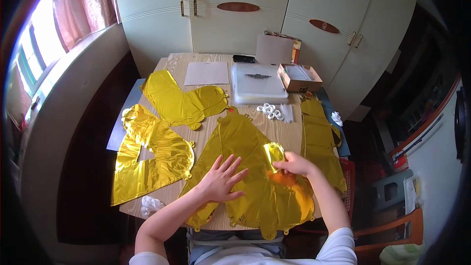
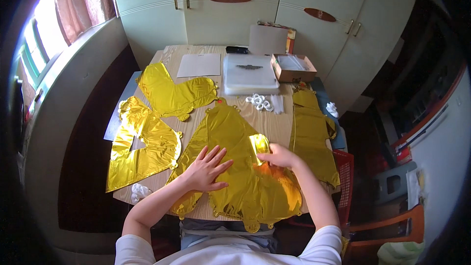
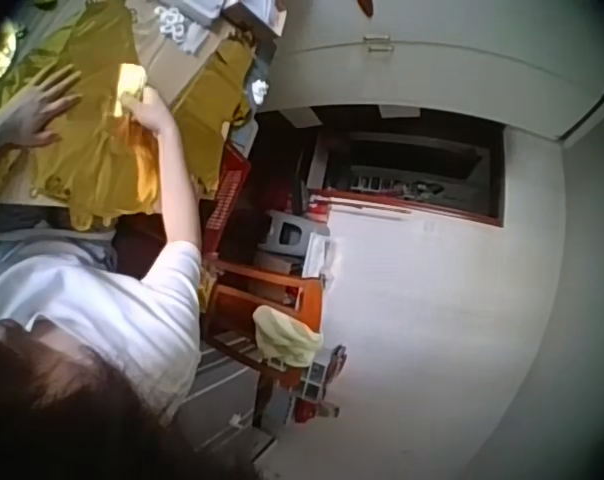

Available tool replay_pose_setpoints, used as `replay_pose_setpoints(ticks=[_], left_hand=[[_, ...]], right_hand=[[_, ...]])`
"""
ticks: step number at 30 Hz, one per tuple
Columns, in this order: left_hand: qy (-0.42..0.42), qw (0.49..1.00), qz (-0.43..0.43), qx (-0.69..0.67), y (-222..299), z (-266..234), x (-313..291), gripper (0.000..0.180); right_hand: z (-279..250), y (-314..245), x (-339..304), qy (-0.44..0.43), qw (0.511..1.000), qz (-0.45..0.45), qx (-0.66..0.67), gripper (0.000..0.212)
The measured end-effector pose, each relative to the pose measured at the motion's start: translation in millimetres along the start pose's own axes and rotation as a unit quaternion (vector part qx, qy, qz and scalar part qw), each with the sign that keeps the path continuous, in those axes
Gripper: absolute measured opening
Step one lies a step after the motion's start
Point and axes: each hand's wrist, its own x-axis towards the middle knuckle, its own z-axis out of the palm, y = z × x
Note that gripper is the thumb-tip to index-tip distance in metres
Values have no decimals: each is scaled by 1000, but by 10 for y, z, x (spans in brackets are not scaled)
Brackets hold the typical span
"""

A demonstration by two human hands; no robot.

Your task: Folding gold-colored foil items and inserting them into cardboard packaging.

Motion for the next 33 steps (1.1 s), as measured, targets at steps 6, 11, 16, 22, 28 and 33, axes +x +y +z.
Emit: replay_pose_setpoints(ticks=[6, 11, 16, 22, 28, 33], left_hand=[[-1, 1000, -3, -1, 7, -24, 7, 76], [-2, 1000, -2, 11, 13, -57, 8, 74], [6, 1000, 3, 10, -5, 1, 0, 76], [3, 1000, 2, 5, -8, 7, 9, 77], [8, 1000, 3, 0, -8, 9, -5, 77], [6, 1000, 3, 4, -15, 16, -8, 77]], right_hand=[[257, 64, -60, 135, 942, -138, -276, 40], [542, 55, -37, 209, 897, -307, -240, 22], [619, 126, 13, 189, 884, -360, -231, 12], [436, 107, -34, 199, 915, -307, -171, 21], [243, 211, 94, 172, 839, -308, -414, 34], [325, 109, 29, 18, 948, -74, -308, 39]])
